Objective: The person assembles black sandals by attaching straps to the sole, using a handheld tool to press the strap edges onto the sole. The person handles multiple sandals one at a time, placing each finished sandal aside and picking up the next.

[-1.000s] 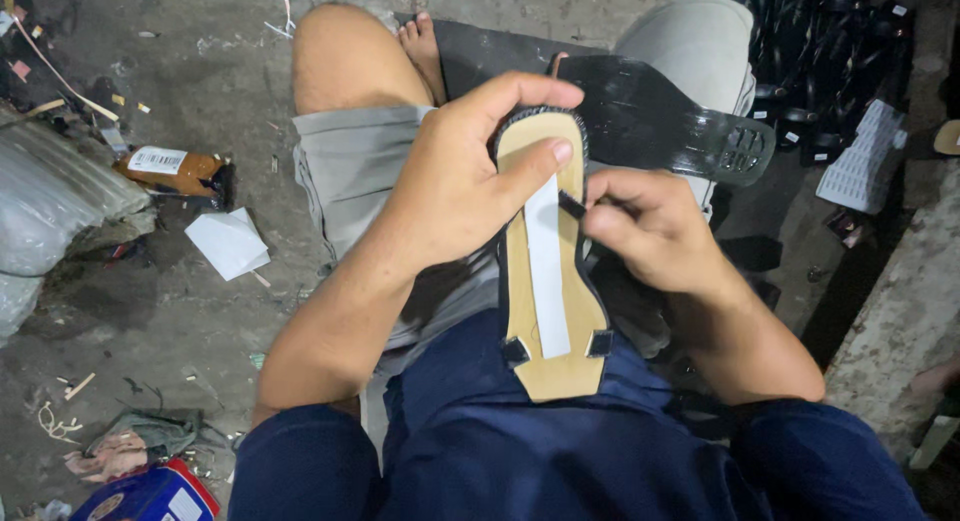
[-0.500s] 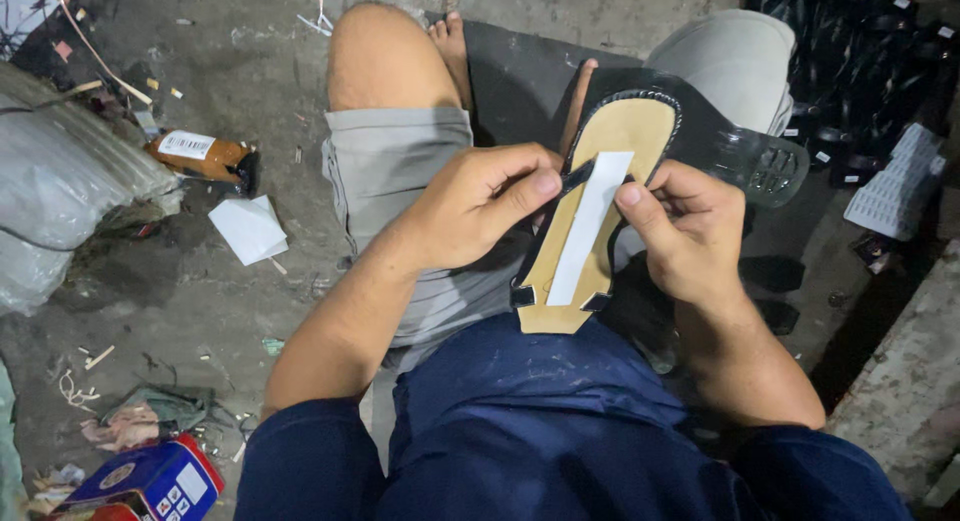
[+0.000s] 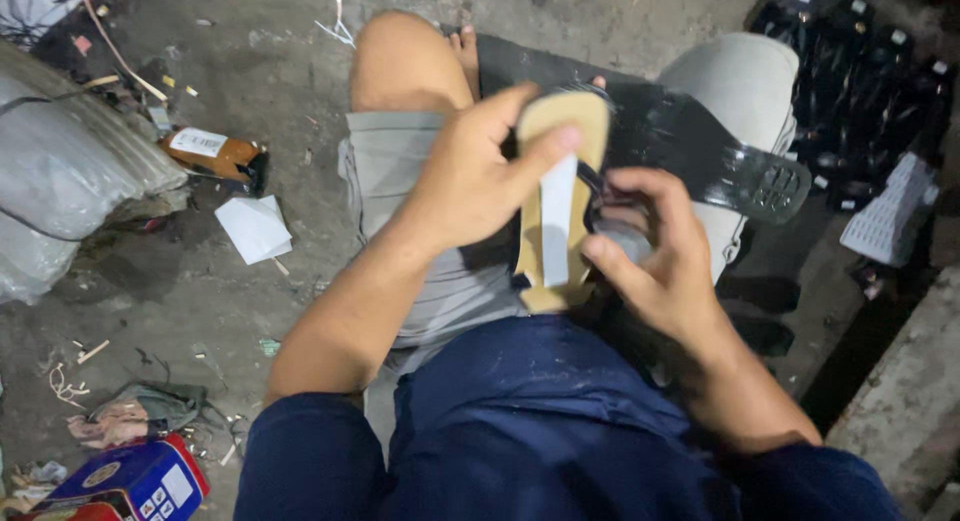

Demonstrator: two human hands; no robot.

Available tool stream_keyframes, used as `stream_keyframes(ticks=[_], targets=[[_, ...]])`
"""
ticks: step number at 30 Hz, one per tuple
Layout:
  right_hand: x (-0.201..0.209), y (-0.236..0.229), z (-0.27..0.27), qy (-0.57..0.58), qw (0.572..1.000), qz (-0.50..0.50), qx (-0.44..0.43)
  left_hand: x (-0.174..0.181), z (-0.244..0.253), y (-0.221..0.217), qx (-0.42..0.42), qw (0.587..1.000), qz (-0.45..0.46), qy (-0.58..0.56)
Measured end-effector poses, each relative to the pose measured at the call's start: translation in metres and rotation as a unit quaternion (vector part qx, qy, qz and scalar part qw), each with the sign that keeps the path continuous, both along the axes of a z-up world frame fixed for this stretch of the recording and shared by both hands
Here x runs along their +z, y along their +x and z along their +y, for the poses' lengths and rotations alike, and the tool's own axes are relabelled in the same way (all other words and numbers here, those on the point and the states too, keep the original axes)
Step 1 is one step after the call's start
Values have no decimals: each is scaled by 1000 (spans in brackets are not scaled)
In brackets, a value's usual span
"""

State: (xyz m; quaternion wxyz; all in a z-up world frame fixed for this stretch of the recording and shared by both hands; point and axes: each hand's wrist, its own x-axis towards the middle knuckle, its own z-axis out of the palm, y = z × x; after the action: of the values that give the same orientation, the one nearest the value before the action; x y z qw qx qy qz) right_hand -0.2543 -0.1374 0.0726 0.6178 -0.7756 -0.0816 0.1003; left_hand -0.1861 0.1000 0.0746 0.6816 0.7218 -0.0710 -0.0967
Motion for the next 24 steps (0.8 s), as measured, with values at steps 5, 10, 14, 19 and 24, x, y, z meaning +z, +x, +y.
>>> stream_keyframes(ticks=[5,10,14,19,24], targets=[[0,-21,-22,22,986,155,-59,-24,26,6,97,987,19,-128],[-20,-34,-32,-86,981,166,-44,-37,26,6,95,965,122,-212],[-15,-29,-36,-220,976,2,-12,-29,26,4,65,958,153,-232],[4,17,-69,-364,927,-30,-82,-27,23,-1,71,974,130,-170],[-8,32,-89,-463,879,-27,-107,-33,11,-18,47,980,83,-174]])
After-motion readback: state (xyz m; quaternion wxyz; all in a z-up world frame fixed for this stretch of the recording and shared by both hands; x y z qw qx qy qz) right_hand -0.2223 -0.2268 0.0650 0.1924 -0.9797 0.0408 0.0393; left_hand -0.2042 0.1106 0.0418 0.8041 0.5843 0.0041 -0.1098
